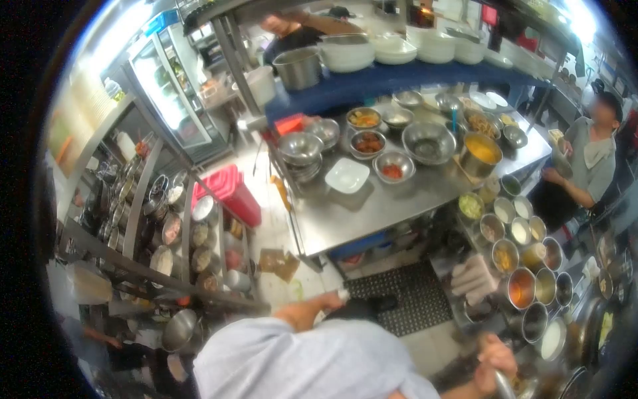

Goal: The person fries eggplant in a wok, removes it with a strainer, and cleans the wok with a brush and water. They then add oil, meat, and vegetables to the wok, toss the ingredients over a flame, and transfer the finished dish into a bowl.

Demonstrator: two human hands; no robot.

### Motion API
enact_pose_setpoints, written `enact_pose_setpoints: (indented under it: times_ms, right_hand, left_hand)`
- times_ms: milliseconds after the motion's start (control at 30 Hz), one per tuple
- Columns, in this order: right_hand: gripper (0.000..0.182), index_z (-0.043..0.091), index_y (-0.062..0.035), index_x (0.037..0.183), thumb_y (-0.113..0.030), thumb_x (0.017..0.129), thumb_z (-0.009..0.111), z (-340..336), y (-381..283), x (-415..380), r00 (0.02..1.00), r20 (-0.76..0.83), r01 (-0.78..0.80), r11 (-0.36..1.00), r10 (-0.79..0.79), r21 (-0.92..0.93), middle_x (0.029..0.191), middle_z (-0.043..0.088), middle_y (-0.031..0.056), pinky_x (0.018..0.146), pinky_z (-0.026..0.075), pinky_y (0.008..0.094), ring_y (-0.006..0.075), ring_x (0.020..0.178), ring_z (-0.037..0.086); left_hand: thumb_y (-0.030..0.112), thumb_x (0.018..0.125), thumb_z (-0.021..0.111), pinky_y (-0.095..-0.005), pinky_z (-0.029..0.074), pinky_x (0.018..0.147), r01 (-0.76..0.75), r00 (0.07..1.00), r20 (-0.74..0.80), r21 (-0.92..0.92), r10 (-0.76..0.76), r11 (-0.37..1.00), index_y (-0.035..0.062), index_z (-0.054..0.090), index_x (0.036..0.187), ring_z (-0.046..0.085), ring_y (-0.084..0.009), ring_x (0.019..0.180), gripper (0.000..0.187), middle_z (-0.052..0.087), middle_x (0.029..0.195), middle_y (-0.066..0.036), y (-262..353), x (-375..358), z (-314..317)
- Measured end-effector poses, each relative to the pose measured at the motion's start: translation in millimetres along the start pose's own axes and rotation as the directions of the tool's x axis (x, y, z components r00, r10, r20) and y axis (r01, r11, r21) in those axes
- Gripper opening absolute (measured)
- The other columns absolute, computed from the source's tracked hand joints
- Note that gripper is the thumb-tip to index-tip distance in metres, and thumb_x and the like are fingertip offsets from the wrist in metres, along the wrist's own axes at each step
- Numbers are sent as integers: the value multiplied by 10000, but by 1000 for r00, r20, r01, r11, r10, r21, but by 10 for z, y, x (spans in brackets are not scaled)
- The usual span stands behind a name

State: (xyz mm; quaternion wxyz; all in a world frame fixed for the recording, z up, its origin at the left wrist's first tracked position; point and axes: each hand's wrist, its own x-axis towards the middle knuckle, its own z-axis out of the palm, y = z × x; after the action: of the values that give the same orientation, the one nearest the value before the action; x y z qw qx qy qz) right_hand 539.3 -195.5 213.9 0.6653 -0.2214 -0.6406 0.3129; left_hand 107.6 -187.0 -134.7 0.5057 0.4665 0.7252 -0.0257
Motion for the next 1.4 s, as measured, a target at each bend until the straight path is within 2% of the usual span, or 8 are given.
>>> enact_pose_setpoints:
  times_ms: [167,233,333,867,1233,1267,1367,1400]
  right_hand:
    - [68,504,-120,855,-85,865,561,30,5,19,1000,1,-13,1000,13,27,653,425,10,848,370,411,148,623,449]
    - [69,503,-120,851,-88,865,563,28,15,13,1000,-2,-21,999,21,34,651,425,11,848,370,411,147,622,448]
    - [71,503,-119,845,-93,866,565,44,27,5,1000,1,-26,999,26,44,649,425,12,848,370,410,147,621,447]
    - [15,518,-109,924,-107,912,509,-13,-37,9,999,54,5,1000,-6,29,640,410,7,905,364,442,150,644,463]
    - [28,528,-105,923,-105,896,535,99,190,-9,998,-29,-60,998,60,13,639,400,-2,918,364,444,150,662,471]
    - [32,526,-105,921,-110,892,540,151,191,26,996,-16,-87,996,88,14,642,404,-2,917,364,444,151,661,473]
    - [42,522,-111,920,-112,886,546,299,306,193,997,-9,-79,997,79,11,652,408,-3,910,368,445,149,653,471]
    - [42,522,-111,920,-112,886,546,344,357,270,997,-4,-72,997,72,2,652,408,-3,910,368,445,149,653,471]
  left_hand:
    - [388,707,699,-377,479,855,41,999,7,-109,-41,993,-100,571,1092,609,-332,1003,635,620,1070,-246,-250,293,195]
    - [248,742,644,-321,469,505,-33,990,-141,-136,14,990,17,647,878,573,-164,534,268,625,650,-75,-358,396,303]
    - [352,707,704,-366,507,760,36,997,75,-173,-23,984,-86,579,1073,654,-280,852,584,667,928,-192,-368,434,236]
    - [307,713,692,-409,500,788,-91,986,-137,29,94,995,-26,555,1054,635,-357,890,496,647,893,-228,322,-429,-218]
    - [344,826,644,-353,471,803,-439,536,-843,-236,42,867,-63,433,1199,612,-282,913,590,621,1007,-230,1016,-999,-1945]
    - [353,815,655,-377,472,811,-476,652,-755,-333,72,814,-49,448,1207,615,-305,913,598,629,993,-224,1002,-951,-2131]
    - [312,795,673,-407,455,849,-199,642,-753,15,142,980,-21,474,1182,589,-345,987,549,605,1065,-244,578,-304,-2305]
    - [281,788,675,-416,446,862,-1,452,-877,179,160,984,-12,488,1167,568,-366,1011,514,592,1078,-248,586,-287,-2240]
